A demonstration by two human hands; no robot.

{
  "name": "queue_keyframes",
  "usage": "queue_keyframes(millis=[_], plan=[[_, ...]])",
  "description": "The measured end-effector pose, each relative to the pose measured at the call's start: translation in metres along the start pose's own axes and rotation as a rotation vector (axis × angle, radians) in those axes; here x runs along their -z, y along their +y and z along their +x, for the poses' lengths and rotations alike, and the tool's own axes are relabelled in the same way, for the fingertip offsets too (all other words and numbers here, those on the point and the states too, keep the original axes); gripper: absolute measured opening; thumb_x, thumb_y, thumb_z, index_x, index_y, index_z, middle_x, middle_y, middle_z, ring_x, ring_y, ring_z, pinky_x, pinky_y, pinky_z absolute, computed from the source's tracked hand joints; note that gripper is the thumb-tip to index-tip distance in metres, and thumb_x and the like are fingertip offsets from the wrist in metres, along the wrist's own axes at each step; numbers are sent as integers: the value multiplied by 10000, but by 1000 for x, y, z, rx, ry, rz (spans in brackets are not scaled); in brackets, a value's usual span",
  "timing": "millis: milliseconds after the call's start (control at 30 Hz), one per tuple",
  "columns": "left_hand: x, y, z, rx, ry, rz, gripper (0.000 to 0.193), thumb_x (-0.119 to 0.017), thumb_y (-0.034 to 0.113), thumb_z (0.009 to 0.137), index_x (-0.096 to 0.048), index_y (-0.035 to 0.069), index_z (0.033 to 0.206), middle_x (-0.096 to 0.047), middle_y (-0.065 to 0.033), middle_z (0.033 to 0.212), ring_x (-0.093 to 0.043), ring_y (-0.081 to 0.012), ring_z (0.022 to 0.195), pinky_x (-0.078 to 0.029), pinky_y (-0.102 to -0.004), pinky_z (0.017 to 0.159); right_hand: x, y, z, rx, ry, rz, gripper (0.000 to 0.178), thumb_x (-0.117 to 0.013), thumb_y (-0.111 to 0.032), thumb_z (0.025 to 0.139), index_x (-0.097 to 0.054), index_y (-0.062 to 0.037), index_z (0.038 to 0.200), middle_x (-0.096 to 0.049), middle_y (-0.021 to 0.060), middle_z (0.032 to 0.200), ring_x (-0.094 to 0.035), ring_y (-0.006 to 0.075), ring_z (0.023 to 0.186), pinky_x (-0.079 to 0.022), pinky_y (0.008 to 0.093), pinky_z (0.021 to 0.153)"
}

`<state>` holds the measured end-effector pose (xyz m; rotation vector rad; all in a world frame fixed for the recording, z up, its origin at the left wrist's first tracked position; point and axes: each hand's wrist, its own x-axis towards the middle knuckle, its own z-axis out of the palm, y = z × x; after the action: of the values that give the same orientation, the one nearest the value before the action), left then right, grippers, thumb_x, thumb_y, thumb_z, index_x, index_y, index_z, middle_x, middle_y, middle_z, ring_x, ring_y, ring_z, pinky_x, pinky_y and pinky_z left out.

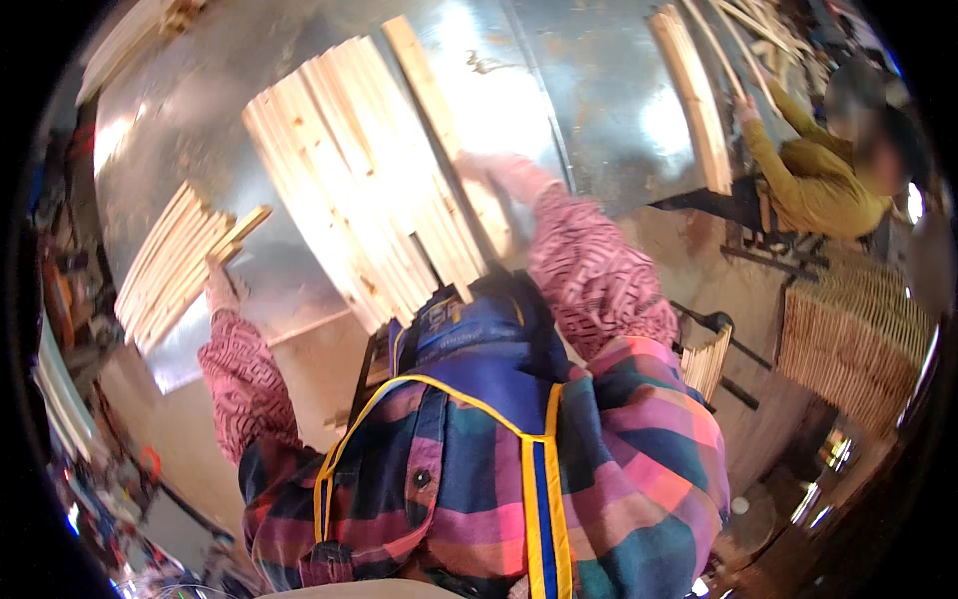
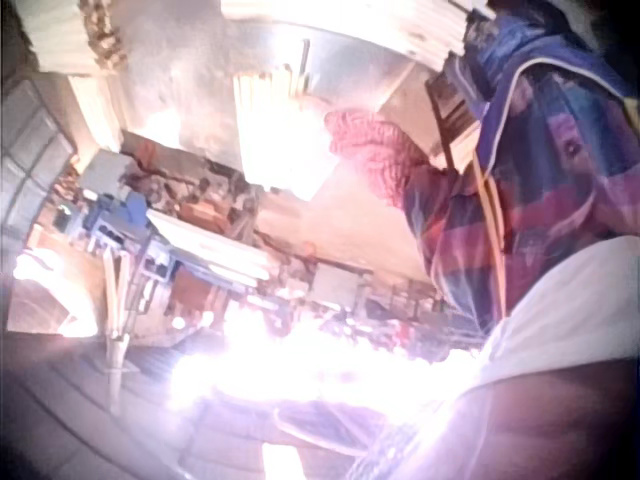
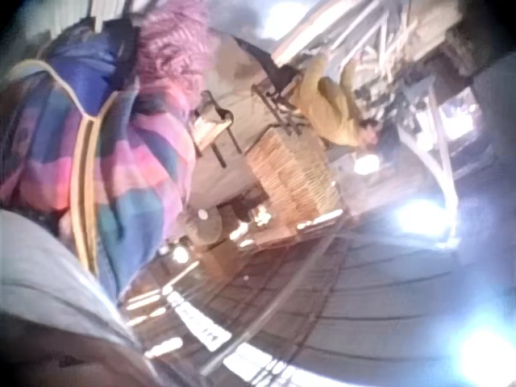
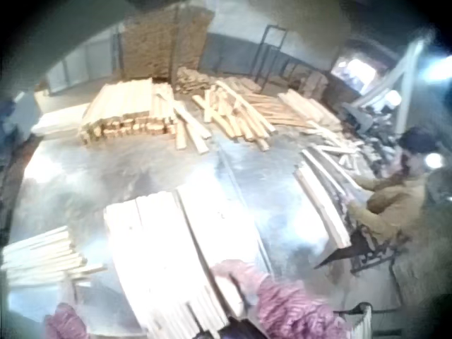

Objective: The person gathers thin wooden slats from a metal table and a conveyor belt, aligns them into neat bundles, and stacks them on a metal rack. The person wears pink patterned gloves and a plaid shirt while performing the repetitive stacking task in a workshop environment.

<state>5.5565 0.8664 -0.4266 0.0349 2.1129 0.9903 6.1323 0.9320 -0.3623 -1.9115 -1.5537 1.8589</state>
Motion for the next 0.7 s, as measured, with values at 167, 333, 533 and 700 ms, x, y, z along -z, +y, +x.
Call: queue_keyframes(millis=[167, 333, 533, 700], plan=[[-7, -6, -41, -271, -203, -46, 468, -605, 515, 930, -517, 119, 1164, -453, -21, 577, -437, -138, 430, -338, -290, 381, -16, -22, -10, -76, 527, -286, 679, -741, -405, 776, -559, -57, 1330, -653, 207, 1228, -623, 346, 1156, -475, 405, 1000], [-22, -52, -107, -289, -143, 288, 594, -581, 387, 976, -386, 162, 1490, -504, -11, 699, -466, -109, 522, -367, -267, 440, 68, -12, -60, -100, 668, -444, 527, -702, -323, 801, -602, -104, 1269, -677, 171, 1176, -637, 328, 1146, -516, 414, 952], [-42, -98, -170, -251, -221, 72, 641, -582, 283, 997, -306, 66, 1533, -502, 5, 714, -447, -85, 544, -374, -246, 459, 230, 136, -82, -342, 796, -855, 350, -591, -167, 854, -658, -184, 1198, -712, 129, 1074, -704, 273, 994, -567, 394, 847], [-93, -123, -227, -404, -23, 201, 650, -591, 237, 994, -301, 36, 1539, -559, -32, 864, -523, -118, 718, -456, -257, 656, 257, 215, -81, -174, 596, -706, 514, -662, -210, 752, -585, -178, 1260, -669, 139, 1169, -642, 328, 1094, -525, 402, 904]])
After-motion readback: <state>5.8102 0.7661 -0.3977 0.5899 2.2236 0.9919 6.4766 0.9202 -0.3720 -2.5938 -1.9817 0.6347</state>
